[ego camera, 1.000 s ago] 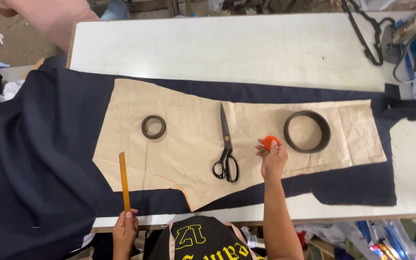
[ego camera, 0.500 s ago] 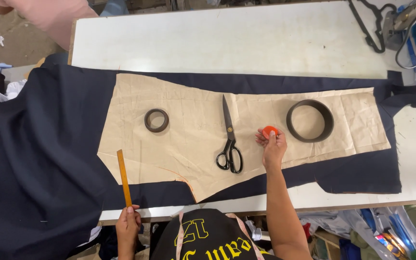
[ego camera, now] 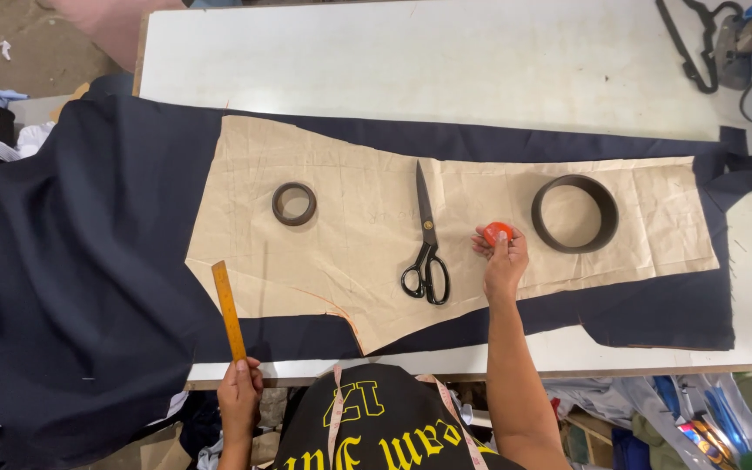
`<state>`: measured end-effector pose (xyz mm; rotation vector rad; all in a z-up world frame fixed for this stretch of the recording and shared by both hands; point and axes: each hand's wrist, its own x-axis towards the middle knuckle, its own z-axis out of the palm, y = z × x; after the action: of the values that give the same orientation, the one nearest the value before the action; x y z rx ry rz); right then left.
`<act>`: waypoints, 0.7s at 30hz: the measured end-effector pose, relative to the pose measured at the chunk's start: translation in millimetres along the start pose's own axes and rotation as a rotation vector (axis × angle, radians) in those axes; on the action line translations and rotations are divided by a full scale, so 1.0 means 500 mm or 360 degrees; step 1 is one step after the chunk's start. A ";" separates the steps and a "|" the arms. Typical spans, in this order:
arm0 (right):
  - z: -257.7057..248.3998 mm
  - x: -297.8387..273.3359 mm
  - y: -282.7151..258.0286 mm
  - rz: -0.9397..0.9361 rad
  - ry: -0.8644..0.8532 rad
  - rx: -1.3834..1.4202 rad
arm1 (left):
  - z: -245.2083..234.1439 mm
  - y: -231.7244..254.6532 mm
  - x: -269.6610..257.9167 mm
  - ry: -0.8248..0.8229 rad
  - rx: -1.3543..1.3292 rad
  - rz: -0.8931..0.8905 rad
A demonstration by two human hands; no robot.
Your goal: The person places a paper pattern on a dark fabric, uses a ruler and chalk to trace the pattern outline, then uses shears to cut the fabric along the traced lines. The person adjusts the pattern and fabric as needed and removes the cut piece at the end.
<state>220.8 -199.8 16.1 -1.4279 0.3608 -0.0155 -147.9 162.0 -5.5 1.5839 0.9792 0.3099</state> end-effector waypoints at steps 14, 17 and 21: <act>0.007 0.000 -0.001 -0.0121 -0.0043 -0.0101 | 0.004 0.000 0.009 0.0001 0.0037 -0.0058; 0.008 0.005 0.002 -0.0067 -0.0033 -0.0120 | 0.001 -0.031 0.029 -0.0029 0.0368 0.0037; -0.066 0.129 0.164 -0.0172 -0.0153 0.0204 | 0.030 0.050 0.054 -0.0069 0.0518 0.0145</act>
<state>257.0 -233.5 -81.5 -1.3145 0.1997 -0.0570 -110.9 172.6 4.5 1.9263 0.9602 0.1834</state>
